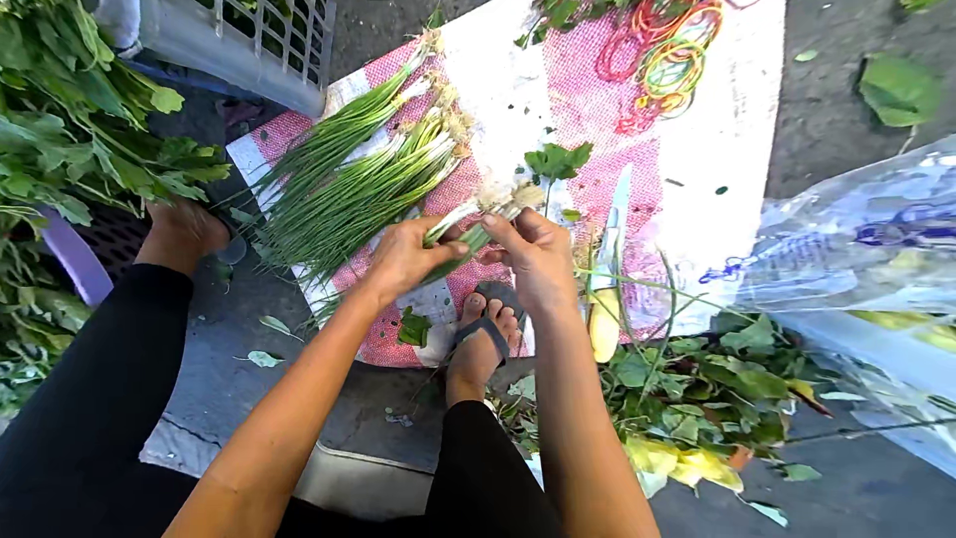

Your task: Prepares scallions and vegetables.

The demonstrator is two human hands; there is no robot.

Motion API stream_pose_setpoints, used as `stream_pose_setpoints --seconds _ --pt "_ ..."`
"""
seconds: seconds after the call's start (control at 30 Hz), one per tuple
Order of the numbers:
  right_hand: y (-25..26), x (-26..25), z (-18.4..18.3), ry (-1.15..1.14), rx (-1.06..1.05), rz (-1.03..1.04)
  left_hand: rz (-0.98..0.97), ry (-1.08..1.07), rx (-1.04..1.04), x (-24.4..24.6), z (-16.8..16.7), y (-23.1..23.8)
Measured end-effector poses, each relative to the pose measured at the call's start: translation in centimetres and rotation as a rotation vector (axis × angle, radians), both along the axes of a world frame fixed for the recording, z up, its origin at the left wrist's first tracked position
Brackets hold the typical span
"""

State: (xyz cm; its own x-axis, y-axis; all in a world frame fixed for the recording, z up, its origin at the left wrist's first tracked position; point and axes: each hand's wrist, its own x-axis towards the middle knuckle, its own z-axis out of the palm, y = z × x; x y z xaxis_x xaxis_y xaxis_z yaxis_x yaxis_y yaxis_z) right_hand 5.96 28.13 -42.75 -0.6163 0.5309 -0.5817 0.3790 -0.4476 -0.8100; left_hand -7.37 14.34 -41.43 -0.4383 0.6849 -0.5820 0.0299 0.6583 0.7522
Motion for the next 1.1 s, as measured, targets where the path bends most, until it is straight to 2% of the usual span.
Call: stream_pose_setpoints --seconds 0.1,0.27,0.43,0.5,0.6,0.67,0.73,0.8,0.9,1.0,1.1 --pt "1.3 2.6 0.7 -0.029 0.093 0.09 0.016 -0.156 0.04 1.0 0.3 0.5" --pt "2.0 4.1 -0.7 -0.1 0.29 0.297 -0.106 -0.177 -0.049 1.4 -0.2 0.4" --pt "0.9 4.4 -2.5 -0.286 0.565 0.444 -0.23 -0.042 -0.232 -0.4 1.0 -0.7" --pt "1.2 4.9 -2.7 -0.367 0.565 0.423 -0.281 0.018 -0.286 -1.9 1.6 -2.1" --pt "1.5 5.0 -2.6 -0.34 0.485 0.328 -0.114 -0.107 -0.24 -3.6 2.6 -4.4" --pt "0.7 4.1 -1.8 -0.333 0.562 0.306 0.121 -0.379 -0.152 -3.4 3.6 -4.6" --pt "0.1 3.1 -0.7 -0.323 0.639 0.296 0.255 -0.582 -0.08 -2.7 4.0 -4.1" --pt "-0.7 2.4 1.0 -0.209 0.495 0.215 0.304 -0.662 -0.027 -1.8 3.7 -3.4" --pt "-2.0 2.2 2.3 0.035 0.029 0.182 0.275 -0.618 -0.015 -0.4 3.1 -2.1" --pt "-2.0 2.7 1.5 0.061 -0.082 0.14 0.202 -0.628 -0.013 0.6 2.9 -1.2" --pt "-0.9 3.1 0.9 0.078 -0.186 0.015 0.146 -0.651 -0.057 0.6 3.0 -1.3"
